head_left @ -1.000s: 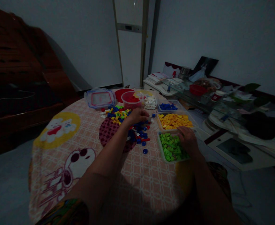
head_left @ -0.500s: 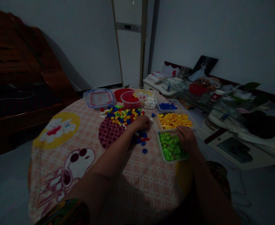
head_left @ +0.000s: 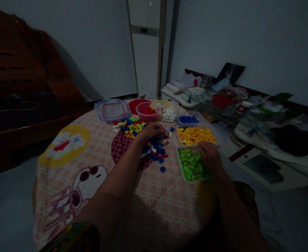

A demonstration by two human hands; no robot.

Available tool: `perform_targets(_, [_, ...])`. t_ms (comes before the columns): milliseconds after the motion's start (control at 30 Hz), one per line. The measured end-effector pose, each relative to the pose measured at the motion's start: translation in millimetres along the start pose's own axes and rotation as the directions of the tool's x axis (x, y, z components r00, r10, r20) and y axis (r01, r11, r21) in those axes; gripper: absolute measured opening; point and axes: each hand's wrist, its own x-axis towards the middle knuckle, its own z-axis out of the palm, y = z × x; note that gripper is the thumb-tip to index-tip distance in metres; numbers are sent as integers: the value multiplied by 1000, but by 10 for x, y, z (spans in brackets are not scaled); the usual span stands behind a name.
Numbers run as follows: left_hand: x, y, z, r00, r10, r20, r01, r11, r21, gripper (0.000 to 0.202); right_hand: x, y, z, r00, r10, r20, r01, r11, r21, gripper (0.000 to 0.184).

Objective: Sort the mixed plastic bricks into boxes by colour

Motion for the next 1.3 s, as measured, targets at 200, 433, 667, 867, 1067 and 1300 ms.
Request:
perform_targets(200, [7, -4, -55, 969, -26, -244, -22, 982, -189, 17, 5, -3, 0, 1000, 9, 13, -9, 1000, 6, 35])
perform_targets(433, [91, 25, -211, 791, -37, -611, -293, 854, -430, 48, 9, -13, -10, 1000, 13, 23, -13, 1000, -6, 36])
perform_targets(667, [46, 40, -242, 827, 15, -562, -294, 864, -410, 49, 13, -4, -7, 1000, 12, 25, -12, 1000, 1, 35])
perform_targets(867, [52, 14, -157, 928, 133, -347, -194, 970, -146, 45, 6, 10, 5, 1000, 0, 11, 0, 1000, 3, 35])
perform_targets(1067, [121, -40, 232, 978, 174, -116, -83, 833, 547, 27, 13, 13, 0, 1000, -10, 4, 10, 1000, -2, 33])
perform_targets(1300, [95, -159, 506, 992, 127, -12, -51, 483, 874, 31, 5, -1, -1, 1000, 3, 4, -3, 1000, 0, 34])
